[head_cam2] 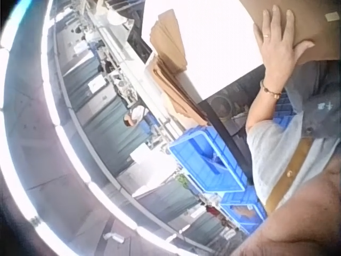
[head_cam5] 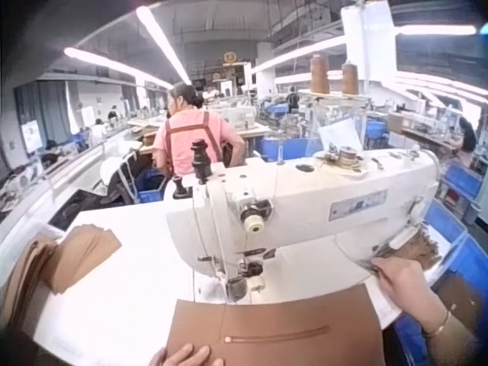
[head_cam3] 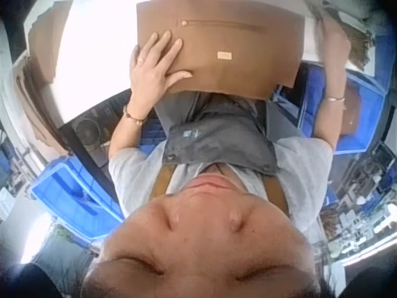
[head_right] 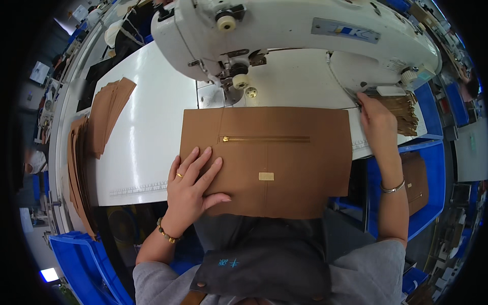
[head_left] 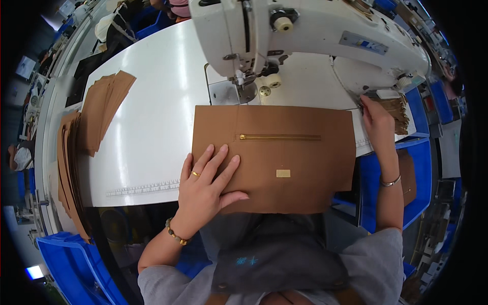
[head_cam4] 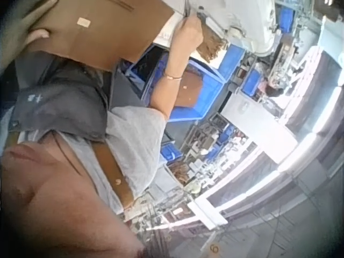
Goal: Sewing a zipper onto a leather panel using an industrial sewing machine.
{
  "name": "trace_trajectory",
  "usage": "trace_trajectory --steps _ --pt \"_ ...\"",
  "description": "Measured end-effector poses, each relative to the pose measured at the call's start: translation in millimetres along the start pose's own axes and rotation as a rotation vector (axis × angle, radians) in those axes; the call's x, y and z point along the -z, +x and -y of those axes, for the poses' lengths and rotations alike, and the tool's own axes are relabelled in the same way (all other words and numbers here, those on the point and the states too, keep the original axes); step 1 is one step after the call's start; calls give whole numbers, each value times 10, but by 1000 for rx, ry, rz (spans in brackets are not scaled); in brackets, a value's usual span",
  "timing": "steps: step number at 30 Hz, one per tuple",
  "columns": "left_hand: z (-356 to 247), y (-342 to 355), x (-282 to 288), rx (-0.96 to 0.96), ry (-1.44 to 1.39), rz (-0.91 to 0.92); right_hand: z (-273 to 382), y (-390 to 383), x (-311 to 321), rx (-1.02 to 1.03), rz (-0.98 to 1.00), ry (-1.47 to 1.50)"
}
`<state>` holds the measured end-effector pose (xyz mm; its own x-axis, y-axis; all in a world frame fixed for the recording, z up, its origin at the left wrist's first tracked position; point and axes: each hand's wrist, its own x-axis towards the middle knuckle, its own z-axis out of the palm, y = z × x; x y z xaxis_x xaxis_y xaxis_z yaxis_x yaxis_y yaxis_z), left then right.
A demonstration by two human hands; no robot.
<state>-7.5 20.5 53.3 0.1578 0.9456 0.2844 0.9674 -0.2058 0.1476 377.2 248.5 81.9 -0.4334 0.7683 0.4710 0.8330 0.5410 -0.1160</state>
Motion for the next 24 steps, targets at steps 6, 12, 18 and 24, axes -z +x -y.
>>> trace_trajectory --steps 6,12,18,24 --pt "-2 -16 -27 14 -8 -15 671 185 145 -47 141 494" --pt "-8 -6 -15 10 -5 -16 1566 358 -396 349 285 308" --pt "-2 -6 -24 16 -30 -17 1826 538 -719 603 219 342" --pt "19 -131 1 -10 -90 4 1523 626 -655 530 108 276"
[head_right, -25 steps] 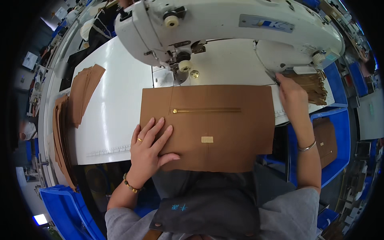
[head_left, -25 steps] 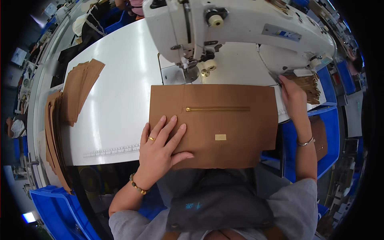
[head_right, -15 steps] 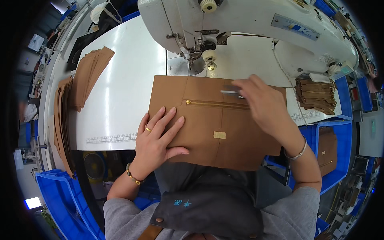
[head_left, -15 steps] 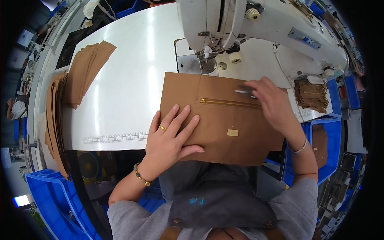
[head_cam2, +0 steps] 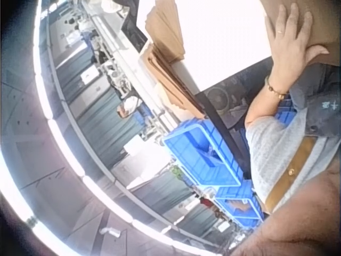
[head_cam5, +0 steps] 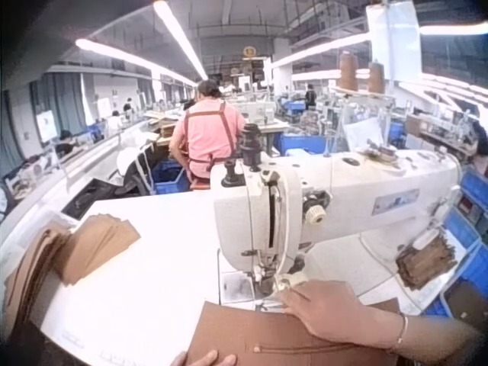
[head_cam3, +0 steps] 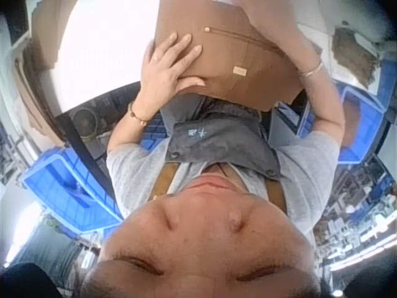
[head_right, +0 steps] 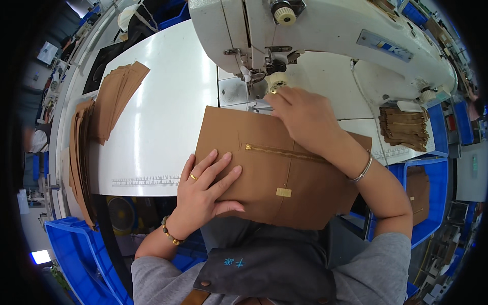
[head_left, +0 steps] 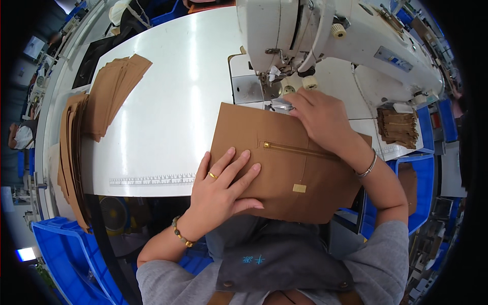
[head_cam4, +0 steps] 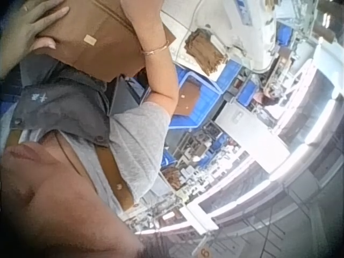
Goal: Sewing a zipper onto a leather panel using an industrial sewing machine.
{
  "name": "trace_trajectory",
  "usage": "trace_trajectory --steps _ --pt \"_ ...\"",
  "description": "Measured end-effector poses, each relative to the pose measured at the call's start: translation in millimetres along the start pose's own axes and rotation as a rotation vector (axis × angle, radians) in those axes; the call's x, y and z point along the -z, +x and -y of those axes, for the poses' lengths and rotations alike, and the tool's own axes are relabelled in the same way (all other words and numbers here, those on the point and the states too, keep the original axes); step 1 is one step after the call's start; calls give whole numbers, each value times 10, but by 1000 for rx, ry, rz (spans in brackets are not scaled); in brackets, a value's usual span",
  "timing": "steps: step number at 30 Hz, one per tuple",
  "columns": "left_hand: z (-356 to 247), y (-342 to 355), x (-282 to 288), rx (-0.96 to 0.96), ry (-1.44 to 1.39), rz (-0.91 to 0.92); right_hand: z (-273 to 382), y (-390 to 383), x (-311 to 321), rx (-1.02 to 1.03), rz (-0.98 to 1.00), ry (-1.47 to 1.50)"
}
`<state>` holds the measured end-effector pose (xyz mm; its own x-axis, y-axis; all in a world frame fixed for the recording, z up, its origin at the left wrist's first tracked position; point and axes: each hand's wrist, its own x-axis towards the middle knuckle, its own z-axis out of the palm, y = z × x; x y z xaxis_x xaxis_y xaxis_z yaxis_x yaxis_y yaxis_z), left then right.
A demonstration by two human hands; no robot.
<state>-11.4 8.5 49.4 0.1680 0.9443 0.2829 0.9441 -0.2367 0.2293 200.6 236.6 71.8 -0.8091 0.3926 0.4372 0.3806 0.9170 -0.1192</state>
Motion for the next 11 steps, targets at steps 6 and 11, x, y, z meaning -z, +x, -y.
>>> trace_trajectory --steps 6,11 --pt "-52 -181 22 -6 -36 -21 -31 65 -148 56 55 46" --pt "-13 -204 -35 -36 -19 -52 56 33 -154 -4 113 60"
